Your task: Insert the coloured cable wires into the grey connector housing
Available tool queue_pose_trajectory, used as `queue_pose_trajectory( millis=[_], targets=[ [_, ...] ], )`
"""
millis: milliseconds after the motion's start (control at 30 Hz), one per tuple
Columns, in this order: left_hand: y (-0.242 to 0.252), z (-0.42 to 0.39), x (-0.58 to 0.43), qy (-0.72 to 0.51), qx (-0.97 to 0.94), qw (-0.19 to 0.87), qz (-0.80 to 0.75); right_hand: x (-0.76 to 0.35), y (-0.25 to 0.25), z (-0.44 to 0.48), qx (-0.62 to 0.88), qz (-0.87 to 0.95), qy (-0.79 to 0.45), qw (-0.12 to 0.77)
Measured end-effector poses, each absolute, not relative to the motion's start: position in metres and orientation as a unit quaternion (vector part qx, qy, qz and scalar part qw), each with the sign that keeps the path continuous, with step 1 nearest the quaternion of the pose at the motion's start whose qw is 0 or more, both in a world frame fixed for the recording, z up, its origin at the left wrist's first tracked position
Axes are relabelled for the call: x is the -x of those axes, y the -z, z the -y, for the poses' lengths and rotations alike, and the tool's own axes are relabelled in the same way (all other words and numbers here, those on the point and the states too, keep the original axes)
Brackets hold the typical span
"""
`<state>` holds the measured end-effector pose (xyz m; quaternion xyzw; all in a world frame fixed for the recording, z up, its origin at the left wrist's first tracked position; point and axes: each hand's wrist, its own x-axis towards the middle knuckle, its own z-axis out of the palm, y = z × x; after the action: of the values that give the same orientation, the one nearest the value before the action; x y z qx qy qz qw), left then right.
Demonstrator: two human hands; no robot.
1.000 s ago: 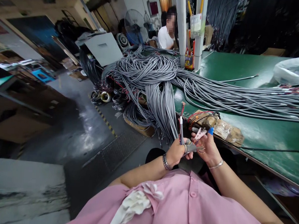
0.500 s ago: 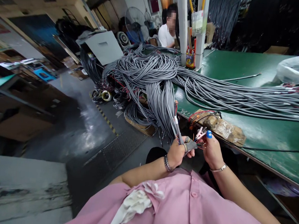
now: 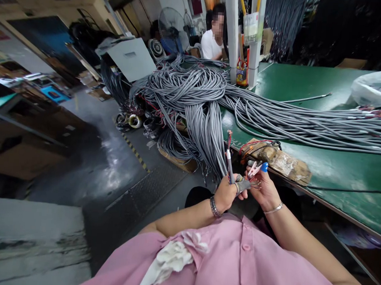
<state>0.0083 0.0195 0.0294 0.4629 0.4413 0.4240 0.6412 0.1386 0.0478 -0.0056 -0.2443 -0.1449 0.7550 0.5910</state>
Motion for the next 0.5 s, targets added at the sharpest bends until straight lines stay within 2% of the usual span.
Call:
queue_pose_trajectory(
  millis=[333, 500],
  targets=[
    [-0.04, -0.008, 0.001, -0.428, -0.476, 0.638, -0.428, -0.155, -0.003, -0.041, 0.246, 0.166, -0.784, 0.546],
    [-0.039, -0.01, -0.003, -0.457, -0.465, 0.616, -0.443, -0.153, -0.005, -0.041, 0.285, 0.202, -0.732, 0.585]
  ],
)
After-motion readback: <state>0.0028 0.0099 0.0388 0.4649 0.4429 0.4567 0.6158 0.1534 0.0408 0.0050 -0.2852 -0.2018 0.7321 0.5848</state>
